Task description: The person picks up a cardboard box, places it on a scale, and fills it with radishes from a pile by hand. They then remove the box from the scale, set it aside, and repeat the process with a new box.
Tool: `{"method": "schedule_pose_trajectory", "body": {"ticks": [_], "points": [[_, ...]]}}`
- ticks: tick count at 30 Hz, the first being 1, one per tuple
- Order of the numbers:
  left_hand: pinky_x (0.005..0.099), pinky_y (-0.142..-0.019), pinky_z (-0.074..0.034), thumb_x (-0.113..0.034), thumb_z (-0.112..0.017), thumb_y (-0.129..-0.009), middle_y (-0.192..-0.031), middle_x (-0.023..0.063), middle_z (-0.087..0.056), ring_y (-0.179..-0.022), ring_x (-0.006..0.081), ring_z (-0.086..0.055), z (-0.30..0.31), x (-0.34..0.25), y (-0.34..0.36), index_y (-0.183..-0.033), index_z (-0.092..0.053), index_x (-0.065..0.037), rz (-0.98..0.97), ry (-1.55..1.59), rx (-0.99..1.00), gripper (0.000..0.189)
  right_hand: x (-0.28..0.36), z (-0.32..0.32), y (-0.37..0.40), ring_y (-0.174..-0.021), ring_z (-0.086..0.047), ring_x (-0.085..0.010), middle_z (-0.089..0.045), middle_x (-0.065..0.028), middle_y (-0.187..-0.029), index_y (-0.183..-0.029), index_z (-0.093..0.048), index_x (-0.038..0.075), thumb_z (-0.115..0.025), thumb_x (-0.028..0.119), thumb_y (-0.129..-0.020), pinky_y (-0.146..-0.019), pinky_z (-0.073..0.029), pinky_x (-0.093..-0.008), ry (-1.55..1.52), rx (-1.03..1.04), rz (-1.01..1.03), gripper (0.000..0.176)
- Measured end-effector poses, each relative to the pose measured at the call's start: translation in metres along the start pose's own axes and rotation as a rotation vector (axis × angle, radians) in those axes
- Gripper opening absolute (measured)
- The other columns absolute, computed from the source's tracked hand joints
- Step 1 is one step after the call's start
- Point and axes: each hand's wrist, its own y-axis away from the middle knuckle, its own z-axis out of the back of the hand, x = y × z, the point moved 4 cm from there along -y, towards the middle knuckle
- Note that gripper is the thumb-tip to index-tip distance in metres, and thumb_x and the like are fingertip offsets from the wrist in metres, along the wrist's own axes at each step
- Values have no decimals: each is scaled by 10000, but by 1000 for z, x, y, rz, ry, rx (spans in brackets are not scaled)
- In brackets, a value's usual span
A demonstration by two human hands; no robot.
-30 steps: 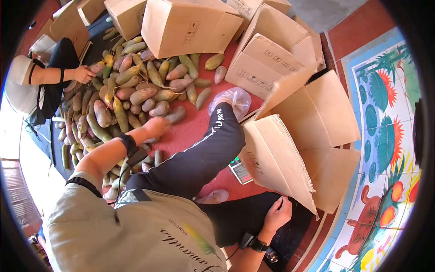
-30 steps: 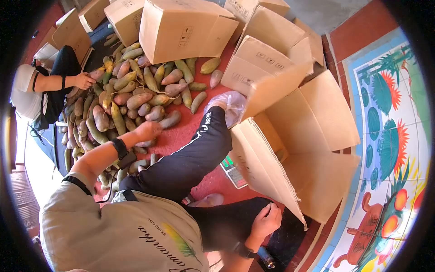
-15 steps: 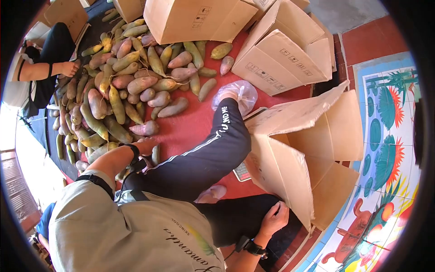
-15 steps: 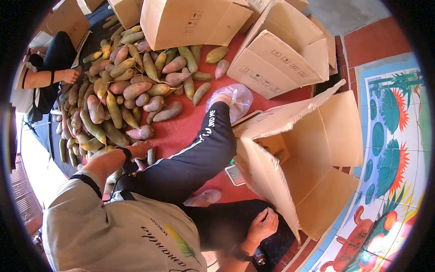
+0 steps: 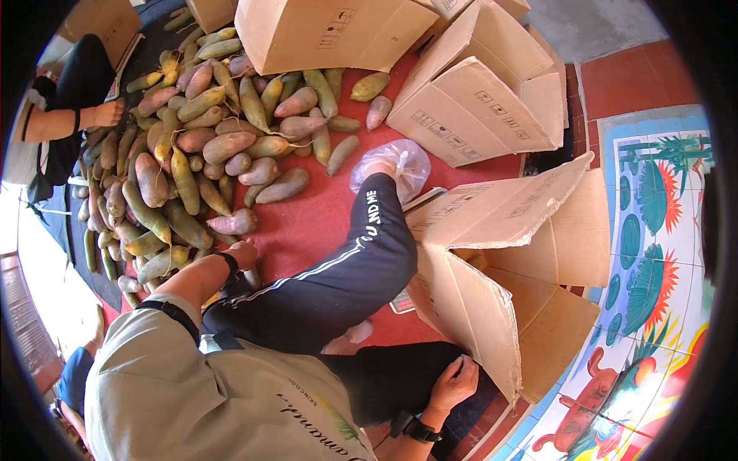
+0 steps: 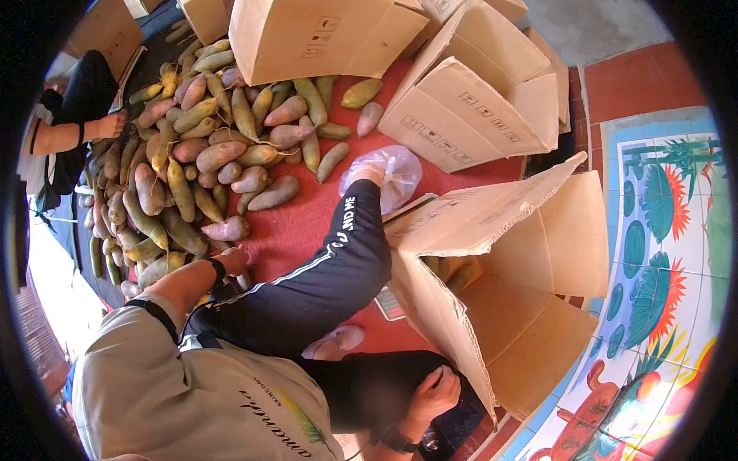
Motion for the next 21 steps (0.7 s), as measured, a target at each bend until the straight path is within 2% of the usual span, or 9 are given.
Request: {"method": "schedule_pose_trajectory", "body": {"ticks": [3,5,9,11,12,13,15,17,21], "points": [[392,-811,-506,-171,-682,-681,-1109,173,-618,-989,304,-621,-21,6,-19,-1095,-613,-31,-165,-249,91,442,7,3,-4,-681,-560,-355,-571,-168,-765,-872,-570,-5,-547,63,-839,-608,-452,-430,-1,-7,14,79],[385,-811,-503,-245,-725,-662,-1060,169,-637,-1007,270,-616,37,-6,42,-1086,-610,-38,-10,56,161,486,6,1,-4,-682,-560,-357,-570,-169,-766,-872,-570,-3,-551,64,-836,-609,-452,-430,-7,-12,9,78],[383,-813,-500,-300,-764,-630,-1066,167,-634,-1007,278,-614,55,-5,60,-1067,-613,-41,19,127,134,530,4,0,-4,-684,-559,-362,-568,-171,-766,-874,-570,2,-559,70,-830,-612,-452,-435,-37,-39,3,82],[388,-816,-496,-318,-762,-641,-1073,170,-629,-1017,291,-606,62,0,53,-1074,-603,-43,43,219,32,537,4,1,-4,-691,-563,-362,-571,-170,-770,-873,-570,3,-562,70,-827,-618,-453,-435,-37,-42,-7,81],[431,-717,-502,-358,-770,-634,-930,174,-651,-897,337,-626,70,5,53,-941,-596,-25,-39,242,-100,485,4,1,-3,-697,-567,-361,-573,-169,-773,-873,-570,4,-564,69,-825,-623,-455,-434,-33,-34,-12,81],[431,-717,-502,-358,-770,-634,-930,174,-651,-897,337,-626,73,9,53,-941,-596,-25,-37,233,-110,485,3,1,-3,-697,-567,-361,-573,-169,-773,-873,-570,4,-564,69,-825,-623,-455,-434,-37,-46,-17,81],[427,-700,-497,-340,-777,-634,-890,175,-643,-843,339,-624,110,18,66,-954,-586,-20,-68,307,-476,491,3,-1,-3,-661,-539,-357,-545,-157,-732,-870,-560,13,-578,56,-812,-594,-437,-446,-62,-106,31,74],[407,-687,-487,-322,-784,-625,-854,168,-630,-789,340,-608,154,16,87,-941,-572,-16,-36,424,-434,488,-1,-4,0,-670,-544,-354,-550,-154,-740,-862,-564,14,-581,58,-808,-605,-440,-445,-71,-142,33,71],[372,-682,-472,-273,-757,-669,-796,162,-595,-768,290,-599,236,1,146,-947,-548,-15,-178,776,-1004,433,0,-2,0,-689,-554,-346,-559,-146,-752,-840,-575,16,-585,64,-799,-623,-445,-438,-93,-171,23,64]]}}
